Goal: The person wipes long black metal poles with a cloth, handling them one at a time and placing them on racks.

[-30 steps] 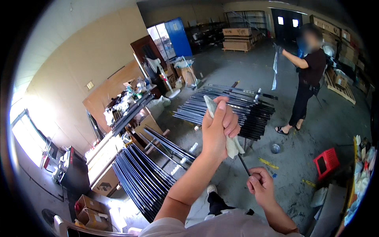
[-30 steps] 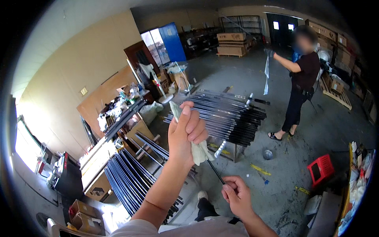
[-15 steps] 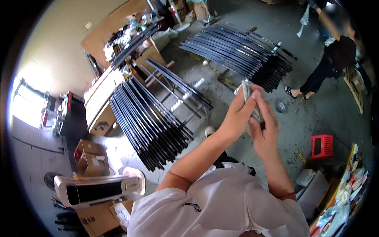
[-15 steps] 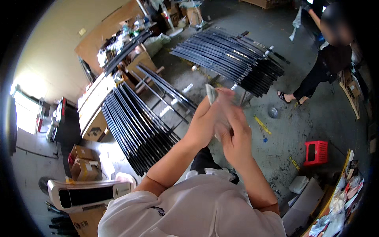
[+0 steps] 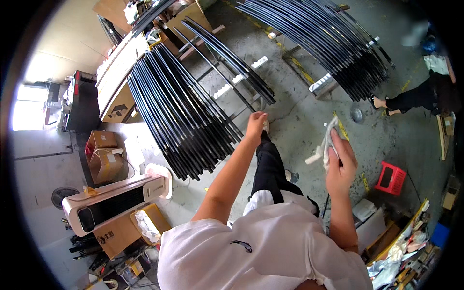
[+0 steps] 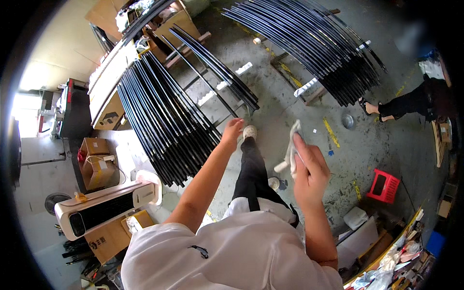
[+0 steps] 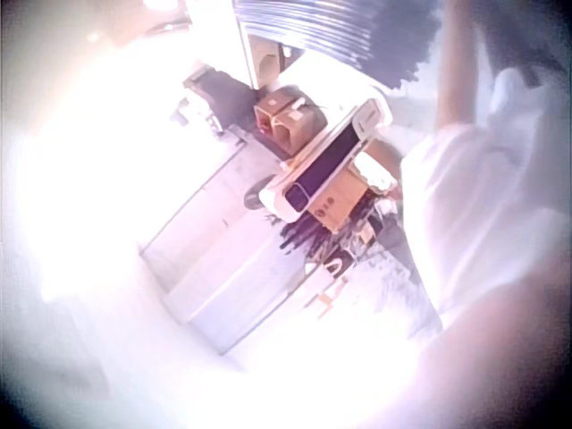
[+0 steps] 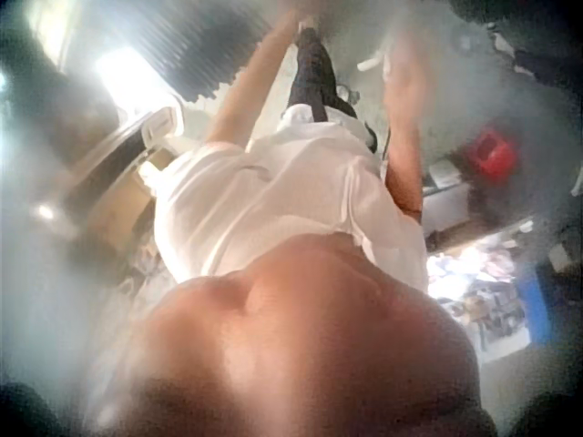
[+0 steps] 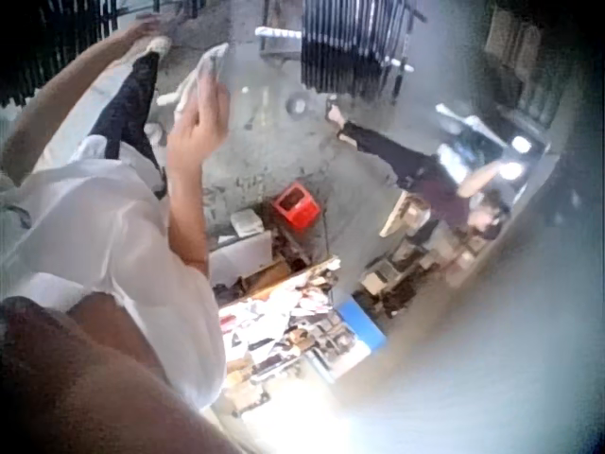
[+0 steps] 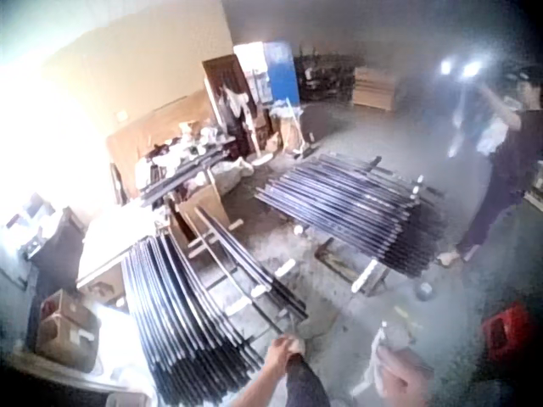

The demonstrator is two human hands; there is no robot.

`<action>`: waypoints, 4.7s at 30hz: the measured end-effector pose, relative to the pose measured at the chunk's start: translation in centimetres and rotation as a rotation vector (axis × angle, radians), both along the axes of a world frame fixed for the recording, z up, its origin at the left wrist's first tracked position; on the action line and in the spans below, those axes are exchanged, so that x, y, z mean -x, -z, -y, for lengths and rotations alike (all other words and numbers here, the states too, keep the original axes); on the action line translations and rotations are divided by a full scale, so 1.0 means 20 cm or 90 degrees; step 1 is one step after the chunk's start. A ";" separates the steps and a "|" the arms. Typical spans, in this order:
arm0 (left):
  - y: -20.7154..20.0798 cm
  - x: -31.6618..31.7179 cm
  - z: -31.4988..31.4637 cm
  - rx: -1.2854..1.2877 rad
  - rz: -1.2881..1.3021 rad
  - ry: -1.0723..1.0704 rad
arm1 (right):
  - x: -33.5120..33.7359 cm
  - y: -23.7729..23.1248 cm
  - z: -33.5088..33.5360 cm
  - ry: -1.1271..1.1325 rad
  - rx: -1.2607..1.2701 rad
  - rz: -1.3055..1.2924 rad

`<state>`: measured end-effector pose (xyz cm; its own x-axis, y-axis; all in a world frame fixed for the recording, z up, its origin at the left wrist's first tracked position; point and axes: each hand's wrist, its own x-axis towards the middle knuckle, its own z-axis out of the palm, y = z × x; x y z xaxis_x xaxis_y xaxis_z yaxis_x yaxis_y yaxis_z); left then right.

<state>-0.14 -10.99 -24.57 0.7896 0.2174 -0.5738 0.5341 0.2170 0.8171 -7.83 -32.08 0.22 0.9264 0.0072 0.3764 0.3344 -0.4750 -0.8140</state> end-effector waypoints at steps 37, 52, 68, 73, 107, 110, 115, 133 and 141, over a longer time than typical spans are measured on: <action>1.51 -0.69 -0.21 0.124 -0.191 -0.034 | -0.17 0.21 0.06 -0.081 0.017 -0.188; 0.16 -0.04 0.05 0.177 0.116 0.017 | -0.04 0.11 0.08 -0.094 -0.045 -0.105; -1.52 0.19 0.24 0.489 0.539 0.068 | 0.36 -0.16 0.07 -0.084 -0.104 0.027; -1.80 0.11 0.28 0.507 0.610 0.076 | 0.45 -0.21 0.08 -0.070 -0.160 0.108; -1.68 0.51 0.54 0.378 0.501 0.097 | 0.70 0.13 0.25 -0.213 -0.271 -0.236; -1.71 0.43 0.38 0.367 0.573 0.064 | 0.84 0.16 0.32 -0.173 -0.276 -0.402; -1.73 0.39 0.35 0.348 0.599 0.057 | 0.80 0.06 0.25 -0.172 -0.362 -0.418; -1.98 0.12 -0.41 0.389 0.629 0.049 | 0.83 0.14 0.31 -0.506 -0.363 -0.636; -1.73 -0.23 -0.78 0.699 0.451 0.103 | 0.87 0.12 0.19 -0.508 -0.481 -0.644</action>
